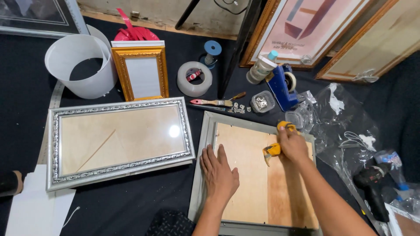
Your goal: The person wipes the glass and wooden back of a picture frame using a yellow and black striped cloth. They flip the frame to clean both sides and use a small brush to clean the edges of the wooden back.
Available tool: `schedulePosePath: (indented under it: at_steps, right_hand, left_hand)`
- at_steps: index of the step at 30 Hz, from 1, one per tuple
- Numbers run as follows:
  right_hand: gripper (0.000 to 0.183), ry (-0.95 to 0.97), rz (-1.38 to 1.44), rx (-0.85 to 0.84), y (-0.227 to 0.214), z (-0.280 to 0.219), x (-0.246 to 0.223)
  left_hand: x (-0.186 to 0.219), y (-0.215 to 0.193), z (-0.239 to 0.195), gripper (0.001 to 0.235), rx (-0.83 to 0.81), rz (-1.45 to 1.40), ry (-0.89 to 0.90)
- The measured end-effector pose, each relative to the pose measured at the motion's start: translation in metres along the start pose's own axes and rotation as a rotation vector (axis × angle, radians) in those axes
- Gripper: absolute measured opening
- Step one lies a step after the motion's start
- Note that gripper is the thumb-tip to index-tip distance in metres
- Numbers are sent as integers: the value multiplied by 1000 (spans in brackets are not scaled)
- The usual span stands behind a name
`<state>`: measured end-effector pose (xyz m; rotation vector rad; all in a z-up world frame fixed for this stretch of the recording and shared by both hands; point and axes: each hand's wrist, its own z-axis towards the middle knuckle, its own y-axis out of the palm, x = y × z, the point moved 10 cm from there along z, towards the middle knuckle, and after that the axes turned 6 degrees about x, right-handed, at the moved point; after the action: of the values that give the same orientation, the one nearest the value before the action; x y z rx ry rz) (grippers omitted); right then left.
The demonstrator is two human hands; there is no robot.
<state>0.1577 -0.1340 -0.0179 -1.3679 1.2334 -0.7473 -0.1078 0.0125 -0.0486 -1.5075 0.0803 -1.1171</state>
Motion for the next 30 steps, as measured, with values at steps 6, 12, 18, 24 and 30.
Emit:
schedulePosePath:
  at_steps: [6,12,18,24,30]
  right_hand:
    - [58,-397,251,-117,28,-67,-189]
    - [75,-585,171,-247,73,-54,-226]
    - [66,-289,77,-110,22,-31,-101]
    - [73,-104,-66,88,-8,10,60]
    - [64,90,199,122,16,-16,-41]
  left_hand:
    - [-2,-4,1,93,7,8,23]
    - [-2,-10,2,91,9,-44,38]
    - [-1,-11,3,95,-7,-55,17]
    - [-4,2,0,107,-42,-20,12]
    - [-7,1,2,111,-76,5,-22]
